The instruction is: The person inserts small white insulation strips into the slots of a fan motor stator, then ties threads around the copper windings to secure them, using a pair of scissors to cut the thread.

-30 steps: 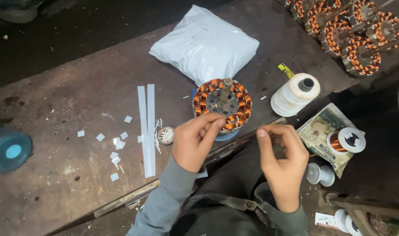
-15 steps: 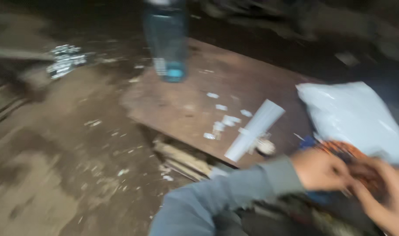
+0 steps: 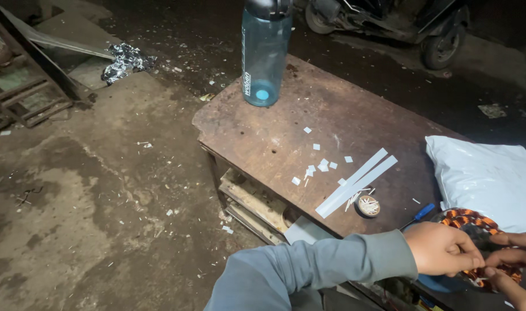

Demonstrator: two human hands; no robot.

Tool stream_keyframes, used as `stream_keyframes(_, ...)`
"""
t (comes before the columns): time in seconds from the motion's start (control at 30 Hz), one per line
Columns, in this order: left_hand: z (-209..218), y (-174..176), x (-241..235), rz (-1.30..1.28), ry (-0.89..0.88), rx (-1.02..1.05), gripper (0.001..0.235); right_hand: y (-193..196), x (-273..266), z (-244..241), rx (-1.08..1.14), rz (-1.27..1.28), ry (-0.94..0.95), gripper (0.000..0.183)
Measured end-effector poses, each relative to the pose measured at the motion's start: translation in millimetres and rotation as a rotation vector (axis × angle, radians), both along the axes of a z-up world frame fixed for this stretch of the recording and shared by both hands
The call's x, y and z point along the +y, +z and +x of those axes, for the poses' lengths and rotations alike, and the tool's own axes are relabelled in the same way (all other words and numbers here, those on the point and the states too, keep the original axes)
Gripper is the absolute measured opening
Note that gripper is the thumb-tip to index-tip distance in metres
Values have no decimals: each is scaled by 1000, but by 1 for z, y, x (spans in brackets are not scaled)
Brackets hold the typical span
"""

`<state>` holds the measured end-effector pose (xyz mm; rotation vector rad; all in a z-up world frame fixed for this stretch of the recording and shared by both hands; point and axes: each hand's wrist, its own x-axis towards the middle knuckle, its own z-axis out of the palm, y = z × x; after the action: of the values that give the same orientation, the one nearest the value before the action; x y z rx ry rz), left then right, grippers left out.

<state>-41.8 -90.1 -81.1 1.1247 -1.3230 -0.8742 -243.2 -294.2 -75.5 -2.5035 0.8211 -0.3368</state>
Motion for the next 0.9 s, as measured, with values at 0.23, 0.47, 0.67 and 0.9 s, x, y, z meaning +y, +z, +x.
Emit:
stream_keyframes(0.23, -2, 6, 10, 41, 15, 98, 35, 44, 58, 14, -37, -69, -9, 72)
stream_keyframes(0.47, -1, 15, 15, 43, -111, 142, 30, 29, 32, -3, -39, -132, -48, 47)
stream_keyframes(0.67, -7, 6, 11, 86, -91, 205, 27, 7, 14, 2, -363, 6, 67, 40)
stream_keyframes(0.9, -32, -18, -1, 210, -94, 734, 23, 33, 50, 9, -88, -118, -39, 36)
